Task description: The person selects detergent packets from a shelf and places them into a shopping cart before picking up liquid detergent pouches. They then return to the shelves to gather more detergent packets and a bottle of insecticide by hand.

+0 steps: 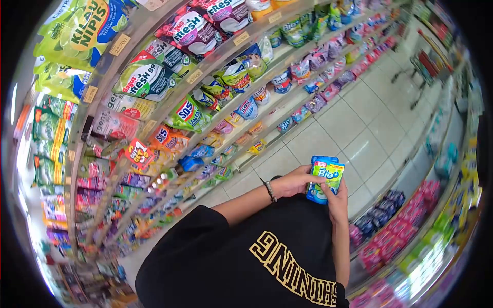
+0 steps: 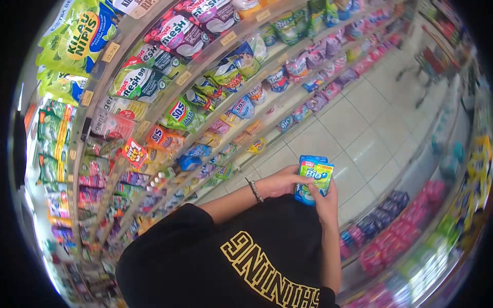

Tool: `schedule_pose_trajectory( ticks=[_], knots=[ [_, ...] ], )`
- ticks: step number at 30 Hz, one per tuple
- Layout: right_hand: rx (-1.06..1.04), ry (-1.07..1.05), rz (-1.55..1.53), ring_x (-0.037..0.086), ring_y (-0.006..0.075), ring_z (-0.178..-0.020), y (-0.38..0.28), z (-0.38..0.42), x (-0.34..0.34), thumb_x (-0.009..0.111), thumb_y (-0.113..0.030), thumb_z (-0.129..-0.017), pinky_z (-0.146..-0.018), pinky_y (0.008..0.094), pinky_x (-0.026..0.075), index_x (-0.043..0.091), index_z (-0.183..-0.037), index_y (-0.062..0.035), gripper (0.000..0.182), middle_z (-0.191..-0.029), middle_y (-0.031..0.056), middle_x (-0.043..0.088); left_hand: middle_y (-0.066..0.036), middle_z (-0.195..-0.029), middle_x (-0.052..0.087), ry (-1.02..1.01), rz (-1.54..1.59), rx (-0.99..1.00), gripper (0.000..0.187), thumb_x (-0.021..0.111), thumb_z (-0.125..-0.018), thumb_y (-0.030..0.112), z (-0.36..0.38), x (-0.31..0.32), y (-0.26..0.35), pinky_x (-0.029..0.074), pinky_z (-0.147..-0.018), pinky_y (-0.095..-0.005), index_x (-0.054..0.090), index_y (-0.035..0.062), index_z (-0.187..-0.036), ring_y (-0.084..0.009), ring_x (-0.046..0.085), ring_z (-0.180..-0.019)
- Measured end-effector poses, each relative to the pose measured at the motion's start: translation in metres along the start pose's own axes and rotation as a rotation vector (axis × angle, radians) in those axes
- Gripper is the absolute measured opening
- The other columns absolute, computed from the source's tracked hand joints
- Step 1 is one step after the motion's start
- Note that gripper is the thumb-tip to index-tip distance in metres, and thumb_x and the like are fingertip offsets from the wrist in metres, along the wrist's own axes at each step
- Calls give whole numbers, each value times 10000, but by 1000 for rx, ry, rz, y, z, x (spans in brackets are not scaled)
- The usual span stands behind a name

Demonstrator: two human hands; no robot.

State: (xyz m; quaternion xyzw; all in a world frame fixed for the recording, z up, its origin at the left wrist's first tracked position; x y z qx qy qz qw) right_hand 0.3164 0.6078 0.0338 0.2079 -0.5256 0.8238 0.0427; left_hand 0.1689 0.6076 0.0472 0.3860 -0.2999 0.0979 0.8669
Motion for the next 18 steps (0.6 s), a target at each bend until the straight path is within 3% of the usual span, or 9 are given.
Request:
schedule_pose_trajectory(
  ticks=[6, 8, 9, 10, 12, 13, 18],
  knots=[
    [4, -184, 242, 615, 186, -1080, -74, -100, -22, 684, -84, -933, -926, 332, 494, 550, -1256, -9, 357, -1168, 99, 632, -79, -1330, 593, 90, 131, 198, 546, 691, -957, 244, -66, 17, 51, 540, -974, -413, 460, 69, -1419, -195, 612, -1189],
    [-266, -243, 763, 577, 228, -1085, -83, -146, -29, 687, -132, -925, -934, 371, 466, 564, -1212, 6, 341, -1139, 124, 577, -68, -1318, 602, 218, 178, 289, 536, 682, -964, 245, -88, 4, 62, 549, -960, -402, 459, 73, -1420, -191, 622, -1174],
    [-313, -265, 800, 544, 264, -1081, -99, -159, -18, 685, -160, -913, -944, 393, 440, 573, -1174, 19, 335, -1100, 143, 523, -83, -1290, 620, 256, 212, 348, 523, 681, -967, 231, -98, 0, 71, 551, -939, -377, 470, 40, -1404, -190, 633, -1150],
    [-305, -278, 817, 544, 264, -1081, -104, -179, -20, 685, -160, -913, -944, 393, 440, 573, -1174, 19, 335, -1100, 143, 523, -83, -1290, 620, 257, 233, 355, 523, 681, -967, 231, -109, -5, 77, 551, -939, -377, 470, 40, -1404, -190, 633, -1150],
    [-58, -421, 614, 588, 169, -1083, -100, -214, -19, 660, -101, -941, -964, 302, 449, 557, -1243, -14, 331, -1174, 83, 616, -89, -1264, 640, 338, 172, 439, 493, 688, -962, 226, -124, -21, 95, 538, -952, -356, 509, 17, -1371, -182, 636, -1135],
    [123, -476, 422, 592, 171, -1103, -116, -220, -5, 670, -85, -929, -974, 310, 454, 546, -1282, -14, 381, -1209, 86, 616, -95, -1240, 657, 398, 68, 447, 466, 696, -955, 214, -125, -25, 110, 527, -962, -340, 542, -1, -1338, -177, 640, -1121],
    [112, -594, 577, 598, 151, -1016, -160, -288, 4, 700, -137, -912, -873, 300, 480, 543, -1295, -11, 433, -1174, 96, 640, -97, -1261, 646, 495, 68, 645, 480, 707, -946, 187, -140, -50, 175, 532, -953, -342, 525, -4, -1347, -170, 637, -1125]
  ],
)
Point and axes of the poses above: each hand's wrist, its own z-axis away from the middle knuckle, its own x-axis out of the palm, y = z × x, the point moved 5 cm from there along -z, towards the middle knuckle
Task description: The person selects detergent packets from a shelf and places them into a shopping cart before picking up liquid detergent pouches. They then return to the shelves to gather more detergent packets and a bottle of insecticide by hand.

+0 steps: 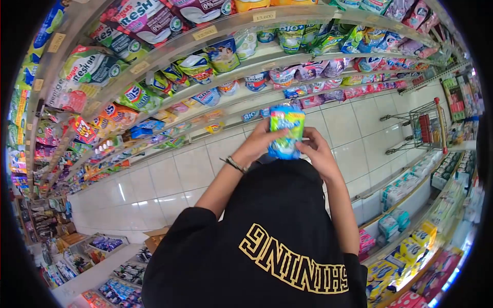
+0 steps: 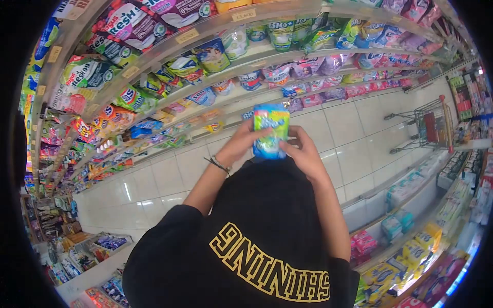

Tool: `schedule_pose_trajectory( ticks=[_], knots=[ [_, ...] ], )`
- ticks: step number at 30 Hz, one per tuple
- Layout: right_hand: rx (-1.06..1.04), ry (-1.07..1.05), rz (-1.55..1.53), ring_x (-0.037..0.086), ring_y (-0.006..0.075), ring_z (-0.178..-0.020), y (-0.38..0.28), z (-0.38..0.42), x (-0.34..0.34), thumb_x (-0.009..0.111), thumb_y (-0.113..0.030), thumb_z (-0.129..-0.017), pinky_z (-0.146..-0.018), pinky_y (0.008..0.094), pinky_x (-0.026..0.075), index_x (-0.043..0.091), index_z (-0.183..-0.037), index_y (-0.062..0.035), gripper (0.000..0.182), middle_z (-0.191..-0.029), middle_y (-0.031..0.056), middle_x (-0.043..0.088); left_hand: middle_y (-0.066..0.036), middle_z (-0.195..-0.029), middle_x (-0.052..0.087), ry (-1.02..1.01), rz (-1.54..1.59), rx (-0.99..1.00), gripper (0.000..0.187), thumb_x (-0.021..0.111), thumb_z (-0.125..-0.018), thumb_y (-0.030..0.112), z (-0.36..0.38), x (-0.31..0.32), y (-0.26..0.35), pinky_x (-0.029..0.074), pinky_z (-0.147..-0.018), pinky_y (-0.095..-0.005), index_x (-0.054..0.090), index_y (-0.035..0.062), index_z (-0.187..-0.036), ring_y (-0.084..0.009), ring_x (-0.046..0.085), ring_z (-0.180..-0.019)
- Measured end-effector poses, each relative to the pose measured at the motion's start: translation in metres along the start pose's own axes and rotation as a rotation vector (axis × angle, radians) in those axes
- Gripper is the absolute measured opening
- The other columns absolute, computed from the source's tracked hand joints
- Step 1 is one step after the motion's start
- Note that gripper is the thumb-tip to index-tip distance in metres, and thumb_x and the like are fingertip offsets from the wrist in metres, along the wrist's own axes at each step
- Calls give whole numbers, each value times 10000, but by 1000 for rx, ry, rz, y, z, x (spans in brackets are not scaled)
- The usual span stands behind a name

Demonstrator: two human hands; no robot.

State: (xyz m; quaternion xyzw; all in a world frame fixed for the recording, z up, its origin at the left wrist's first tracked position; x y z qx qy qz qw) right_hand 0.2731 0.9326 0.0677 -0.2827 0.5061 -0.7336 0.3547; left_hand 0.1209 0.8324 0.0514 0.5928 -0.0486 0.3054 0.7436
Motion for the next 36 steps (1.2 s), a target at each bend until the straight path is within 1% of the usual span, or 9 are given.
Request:
schedule_pose_trajectory(
  ticks=[8, 14, 18, 22, 24, 25, 30, 33, 36],
  knots=[
    [47, -99, 133, 623, 177, -1052, -33, -65, -76, 690, -228, -929, -874, 339, 479, 553, -1294, -32, 437, -1215, 93, 649, -111, -1281, 630, 232, -105, 272, 517, 714, -943, 193, -87, -28, 43, 528, -962, -334, 493, -9, -1364, -172, 626, -1141],
    [-143, -253, 330, 633, 214, -1034, -51, -123, -71, 739, -247, -904, -866, 345, 508, 470, -1374, -16, 590, -1227, 145, 629, -95, -1215, 662, 325, -246, 329, 486, 729, -933, 208, -112, -13, 56, 530, -935, -324, 534, -15, -1319, -154, 635, -1090],
    [-313, -326, 444, 630, 203, -1071, -64, -115, -70, 719, -182, -923, -921, 353, 494, 496, -1360, -31, 514, -1251, 124, 631, -102, -1182, 675, 522, -316, 546, 465, 768, -894, 162, -135, -29, 86, 540, -908, -328, 570, -24, -1271, -154, 643, -1048],
    [-252, -398, 311, 645, 202, -1040, -48, -111, -96, 697, -184, -942, -920, 348, 489, 546, -1307, -34, 423, -1195, 109, 658, -117, -1031, 721, 761, -420, 811, 373, 780, -842, 123, -194, -74, 96, 525, -838, -331, 631, -26, -1150, -179, 674, -924],
    [-73, -382, 192, 651, 191, -1022, -37, -105, -114, 672, -190, -961, -905, 334, 484, 581, -1257, -37, 346, -1130, 93, 684, -152, -989, 726, 910, -501, 858, 353, 778, -795, 84, -219, -89, 97, 520, -831, -354, 659, -24, -1109, -231, 686, -898],
    [-71, -387, 193, 656, 175, -1002, -38, -101, -123, 656, -201, -972, -880, 320, 482, 590, -1242, -41, 321, -1061, 78, 703, -186, -961, 731, 997, -500, 813, 329, 751, -766, 57, -230, -91, 98, 518, -835, -362, 679, -28, -1076, -285, 701, -915],
    [-17, -356, 186, 662, 158, -966, -37, -75, -158, 634, -182, -983, -862, 311, 484, 591, -1245, -47, 299, -955, 67, 713, -190, -932, 741, 1153, -274, 729, 288, 678, -750, 60, -263, -95, 101, 514, -846, -383, 709, -5, -1028, -341, 707, -960],
    [33, -297, 120, 660, 157, -969, -30, -59, -170, 621, -169, -989, -853, 302, 487, 591, -1242, -44, 284, -958, 69, 703, -160, -949, 748, 1332, -184, 448, 257, 696, -732, 119, -268, -99, 101, 482, -910, -405, 725, 48, -977, -350, 702, -962],
    [45, -229, 7, 661, 159, -941, -22, -51, -175, 650, -151, -962, -846, 322, 488, 615, -1212, -40, 276, -938, 73, 712, -153, -997, 746, 1209, -72, 534, 297, 701, -725, 120, -280, -101, 94, 480, -913, -415, 714, 59, -1015, -352, 690, -978]
  ],
)
Point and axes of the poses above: each hand's wrist, its own z-axis away from the middle knuckle, its own x-axis out of the palm, y = z × x, the point moved 5 cm from there along -z, towards the middle knuckle
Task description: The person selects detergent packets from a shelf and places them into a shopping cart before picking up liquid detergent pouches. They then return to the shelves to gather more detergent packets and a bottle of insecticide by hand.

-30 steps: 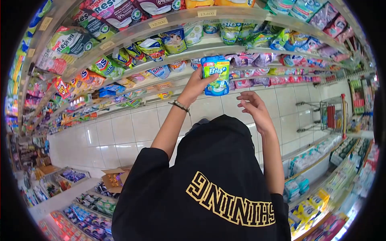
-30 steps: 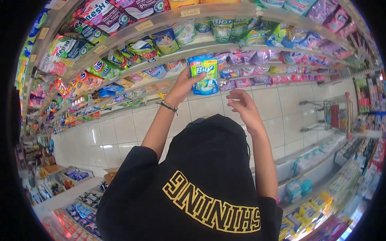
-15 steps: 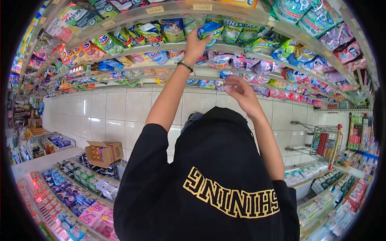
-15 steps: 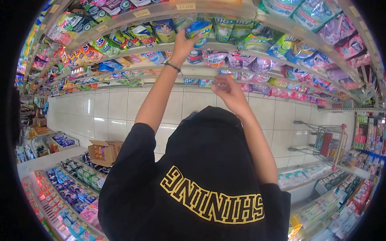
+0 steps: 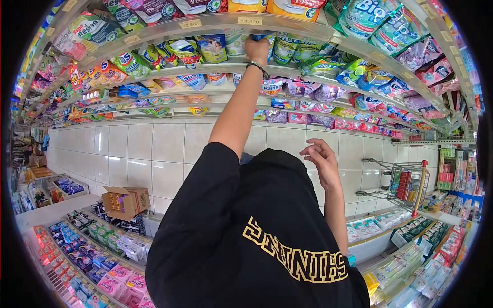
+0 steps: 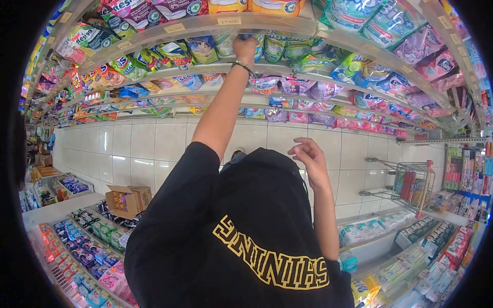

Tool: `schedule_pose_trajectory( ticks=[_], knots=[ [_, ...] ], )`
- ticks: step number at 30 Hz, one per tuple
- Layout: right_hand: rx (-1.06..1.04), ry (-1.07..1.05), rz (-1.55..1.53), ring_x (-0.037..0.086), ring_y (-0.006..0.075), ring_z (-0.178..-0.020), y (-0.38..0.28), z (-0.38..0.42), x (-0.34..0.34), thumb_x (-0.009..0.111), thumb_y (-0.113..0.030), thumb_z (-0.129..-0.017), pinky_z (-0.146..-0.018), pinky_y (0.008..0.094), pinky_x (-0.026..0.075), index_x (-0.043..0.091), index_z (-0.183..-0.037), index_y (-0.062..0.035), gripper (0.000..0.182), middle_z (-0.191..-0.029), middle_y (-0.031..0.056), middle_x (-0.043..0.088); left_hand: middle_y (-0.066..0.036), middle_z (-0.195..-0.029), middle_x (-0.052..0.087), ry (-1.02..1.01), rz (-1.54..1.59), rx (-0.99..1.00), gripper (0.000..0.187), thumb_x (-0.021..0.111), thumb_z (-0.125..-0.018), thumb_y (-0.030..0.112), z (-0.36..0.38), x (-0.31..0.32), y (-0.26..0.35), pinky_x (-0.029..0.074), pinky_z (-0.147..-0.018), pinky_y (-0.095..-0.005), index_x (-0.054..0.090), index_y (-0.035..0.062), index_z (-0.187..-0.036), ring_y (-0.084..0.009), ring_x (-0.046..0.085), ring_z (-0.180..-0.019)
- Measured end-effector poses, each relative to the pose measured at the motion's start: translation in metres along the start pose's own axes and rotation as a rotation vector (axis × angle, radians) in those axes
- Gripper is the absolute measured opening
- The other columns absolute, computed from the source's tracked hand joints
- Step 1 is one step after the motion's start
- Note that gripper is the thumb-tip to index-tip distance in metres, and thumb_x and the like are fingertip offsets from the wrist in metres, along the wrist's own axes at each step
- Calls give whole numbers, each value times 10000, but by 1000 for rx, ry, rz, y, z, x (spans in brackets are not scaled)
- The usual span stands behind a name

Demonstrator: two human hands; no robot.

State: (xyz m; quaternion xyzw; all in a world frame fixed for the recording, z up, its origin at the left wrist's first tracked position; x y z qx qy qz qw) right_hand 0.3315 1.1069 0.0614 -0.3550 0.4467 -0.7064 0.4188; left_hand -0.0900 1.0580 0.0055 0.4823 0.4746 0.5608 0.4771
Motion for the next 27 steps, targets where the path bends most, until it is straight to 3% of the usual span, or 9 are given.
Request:
schedule_pose_trajectory(
  ticks=[2, 4, 5, 6, 8, 12, 17, 24, 27],
  knots=[
    [-17, 32, -67, 657, 149, -936, 4, 7, 1, 651, -144, -960, -833, 308, 492, 614, -1214, -36, 279, -935, 70, 706, -179, -1025, 735, 39, 72, 80, 351, 687, -714, 74, -7, 1, -20, 487, -907, -403, 685, 20, -1062, -340, 691, -972],
    [-18, 47, -94, 656, 148, -938, 6, 13, 4, 652, -142, -959, -830, 304, 494, 612, -1216, -32, 283, -937, 72, 705, -148, -1059, 688, 100, 110, 113, 426, 658, -681, -79, 3, -8, -27, 487, -869, -333, 617, -94, -1105, -221, 642, -953],
    [-19, 62, -117, 656, 147, -940, 7, 15, 5, 654, -140, -958, -828, 299, 495, 609, -1218, -28, 286, -939, 73, 704, -241, -1001, 716, 130, 95, 199, 382, 644, -701, -7, 2, -13, -29, 507, -907, -364, 647, -60, -1080, -322, 696, -979],
    [-18, 72, -125, 656, 147, -940, 8, 17, 6, 654, -140, -958, -828, 299, 495, 609, -1218, -28, 286, -939, 73, 704, -241, -1001, 716, 118, 90, 197, 382, 644, -701, -7, 4, -19, -24, 507, -907, -364, 647, -60, -1080, -322, 696, -979],
    [-36, 79, -112, 656, 152, -940, 11, 21, 6, 656, -143, -957, -827, 300, 496, 605, -1220, -22, 294, -943, 75, 703, -225, -989, 728, -9, -213, 344, 374, 639, -700, -11, 23, -37, 9, 529, -868, -375, 663, -50, -1072, -321, 711, -939],
    [-38, 127, -136, 657, 158, -942, 17, 28, 6, 657, -145, -955, -827, 296, 495, 601, -1226, -21, 303, -949, 78, 702, -180, -980, 743, -149, -673, 336, 271, 679, -725, 64, 27, -56, 33, 559, -812, -420, 745, 33, -986, -344, 718, -923],
    [-39, 154, -164, 660, 167, -951, 24, 35, 7, 650, -136, -958, -831, 299, 498, 592, -1231, -15, 304, -961, 82, 700, -154, -958, 742, -127, -884, 584, 216, 740, -758, 113, -6, -51, 29, 568, -785, -426, 761, 74, -969, -339, 711, -895],
    [-31, 198, -177, 670, 178, -967, 28, 44, 10, 623, -113, -970, -830, 303, 503, 590, -1230, -14, 281, -963, 83, 701, -112, -982, 748, -240, -736, 498, 270, 812, -748, 211, 19, -67, 47, 568, -749, -415, 754, 81, -978, -318, 714, -872],
    [-28, 202, -194, 669, 161, -965, 33, 47, 10, 603, -110, -977, -829, 284, 514, 590, -1234, -32, 268, -960, 67, 684, -101, -954, 750, -251, -695, 644, 347, 833, -747, 282, 33, -68, 56, 562, -728, -423, 742, 99, -1027, -318, 713, -853]
  ],
)
Point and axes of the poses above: each hand's wrist, its own z-axis away from the middle knuckle, its own x-axis out of the palm, y = z × x, the point moved 5 cm from there along -z, towards the middle knuckle
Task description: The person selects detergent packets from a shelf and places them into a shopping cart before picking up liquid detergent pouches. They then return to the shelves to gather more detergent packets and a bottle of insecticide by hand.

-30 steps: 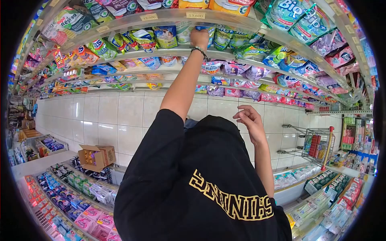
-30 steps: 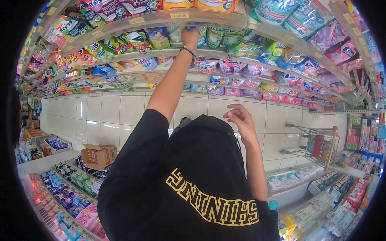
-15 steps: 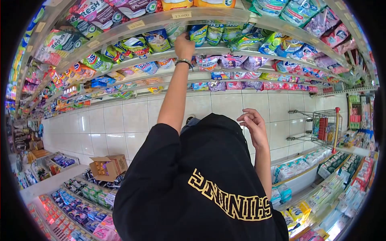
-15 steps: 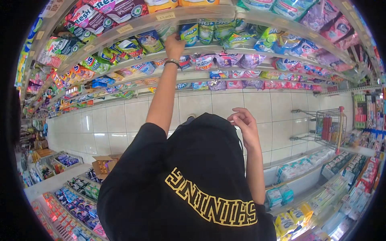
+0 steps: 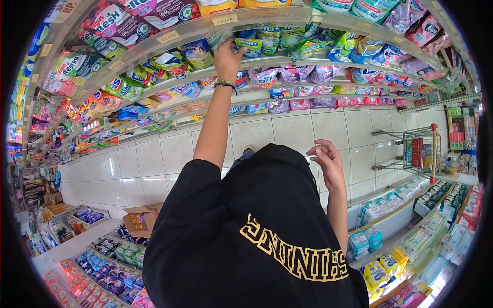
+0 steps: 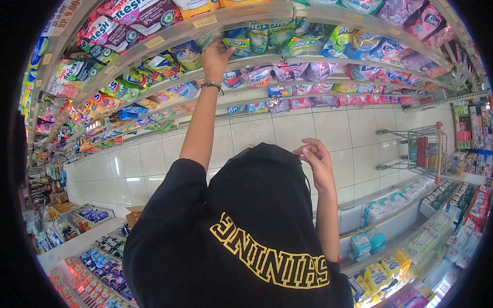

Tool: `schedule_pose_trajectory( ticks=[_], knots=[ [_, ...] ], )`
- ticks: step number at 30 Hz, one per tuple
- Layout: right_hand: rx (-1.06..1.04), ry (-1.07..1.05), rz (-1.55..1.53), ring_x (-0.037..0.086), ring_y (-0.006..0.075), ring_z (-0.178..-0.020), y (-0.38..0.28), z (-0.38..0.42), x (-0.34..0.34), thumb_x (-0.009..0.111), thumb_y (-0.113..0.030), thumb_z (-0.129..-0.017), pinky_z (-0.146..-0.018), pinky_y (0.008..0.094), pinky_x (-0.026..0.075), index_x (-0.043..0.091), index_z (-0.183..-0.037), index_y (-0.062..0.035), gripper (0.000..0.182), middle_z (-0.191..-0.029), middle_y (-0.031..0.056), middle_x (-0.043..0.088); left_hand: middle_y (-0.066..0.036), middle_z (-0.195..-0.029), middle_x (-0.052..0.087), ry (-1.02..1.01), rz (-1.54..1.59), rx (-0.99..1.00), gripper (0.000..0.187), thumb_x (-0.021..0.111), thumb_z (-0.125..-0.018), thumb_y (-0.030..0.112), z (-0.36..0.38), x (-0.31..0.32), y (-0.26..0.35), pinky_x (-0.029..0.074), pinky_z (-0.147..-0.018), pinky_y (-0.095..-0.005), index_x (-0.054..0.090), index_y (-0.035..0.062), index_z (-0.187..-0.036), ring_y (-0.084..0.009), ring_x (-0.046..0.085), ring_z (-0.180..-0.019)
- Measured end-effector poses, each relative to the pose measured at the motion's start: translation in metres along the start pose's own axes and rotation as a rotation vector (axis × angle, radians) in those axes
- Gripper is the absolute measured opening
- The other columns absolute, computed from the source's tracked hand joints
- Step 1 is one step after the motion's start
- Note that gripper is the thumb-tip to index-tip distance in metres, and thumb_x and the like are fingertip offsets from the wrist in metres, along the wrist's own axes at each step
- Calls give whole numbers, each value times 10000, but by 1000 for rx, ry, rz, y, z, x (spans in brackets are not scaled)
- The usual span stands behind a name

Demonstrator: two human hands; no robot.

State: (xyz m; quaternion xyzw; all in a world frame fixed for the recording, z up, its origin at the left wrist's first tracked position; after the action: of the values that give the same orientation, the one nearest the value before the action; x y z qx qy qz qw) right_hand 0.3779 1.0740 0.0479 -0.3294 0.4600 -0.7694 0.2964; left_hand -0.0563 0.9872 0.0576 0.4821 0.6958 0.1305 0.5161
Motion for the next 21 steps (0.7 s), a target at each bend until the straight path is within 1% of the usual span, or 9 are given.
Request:
schedule_pose_trajectory(
  ticks=[3, 6, 9, 11, 12, 14, 15, 17, 21],
  knots=[
    [9, 12, -29, 670, 169, -967, 2, 0, -2, 615, -131, -974, -830, 292, 512, 590, -1234, -36, 278, -960, 68, 683, -91, -900, 743, 28, -58, -56, 347, 835, -755, 294, 1, 2, 4, 554, -708, -436, 729, 107, -1027, -322, 710, -839],
    [23, 17, -61, 666, 176, -978, 3, 2, -2, 626, -151, -969, -839, 304, 508, 587, -1235, -35, 292, -965, 71, 683, -107, -856, 726, 94, -123, -138, 299, 833, -764, 288, -4, 9, 3, 544, -702, -460, 713, 82, -946, -341, 703, -829],
    [34, 34, -67, 669, 189, -982, 7, -2, -5, 597, -105, -982, -842, 317, 512, 578, -1236, -17, 269, -982, 86, 691, -126, -843, 716, 148, -118, -219, 286, 828, -772, 278, -12, 25, -7, 541, -705, -473, 686, 59, -890, -358, 698, -830],
    [-21, 0, -81, 664, 192, -987, 5, -1, -2, 607, -116, -976, -848, 324, 510, 573, -1240, -11, 287, -986, 89, 689, -137, -832, 715, 334, -112, -192, 288, 833, -770, 275, -6, 27, -6, 542, -707, -480, 687, 52, -877, -366, 698, -814],
    [-23, 7, -71, 662, 195, -989, 6, -1, -2, 614, -126, -971, -851, 330, 508, 568, -1245, -5, 303, -993, 94, 688, -137, -832, 715, 323, -125, -202, 288, 833, -770, 275, 1, 31, -6, 542, -707, -480, 687, 52, -877, -366, 698, -814],
    [-11, 23, -76, 661, 198, -996, 6, 2, -3, 615, -129, -971, -858, 329, 504, 567, -1247, -6, 306, -996, 93, 688, -143, -831, 728, 514, 64, -201, 288, 827, -773, 320, 12, 22, 3, 551, -717, -475, 715, 68, -856, -364, 705, -804],
    [-15, 30, -78, 661, 199, -997, 6, 2, -3, 616, -131, -971, -860, 328, 504, 568, -1246, -7, 306, -996, 93, 688, -143, -831, 728, 511, 63, -201, 288, 827, -773, 320, 14, 19, 9, 551, -717, -475, 715, 68, -856, -364, 705, -804],
    [-5, 38, -94, 661, 198, -996, 10, 4, -7, 617, -133, -971, -859, 328, 505, 569, -1246, -9, 305, -996, 92, 687, -152, -838, 741, 186, 89, -305, 308, 792, -791, 396, 18, 26, 16, 563, -740, -464, 754, 94, -839, -358, 716, -813],
    [23, 63, -99, 661, 192, -995, 11, 6, -10, 619, -138, -971, -851, 323, 511, 576, -1238, -14, 298, -993, 90, 685, -143, -858, 752, 104, 47, -295, 327, 746, -812, 441, 9, 49, 13, 572, -760, -452, 779, 116, -842, -347, 724, -840]
  ],
)
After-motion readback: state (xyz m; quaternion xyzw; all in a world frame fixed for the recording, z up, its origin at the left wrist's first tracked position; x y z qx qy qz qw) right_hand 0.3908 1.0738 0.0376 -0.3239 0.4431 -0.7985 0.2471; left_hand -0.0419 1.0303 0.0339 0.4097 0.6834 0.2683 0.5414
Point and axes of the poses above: each hand's wrist, its own z-axis away from the middle knuckle, its own x-axis out of the palm, y = z × x, the point moved 5 cm from there along -z, towards the middle knuckle
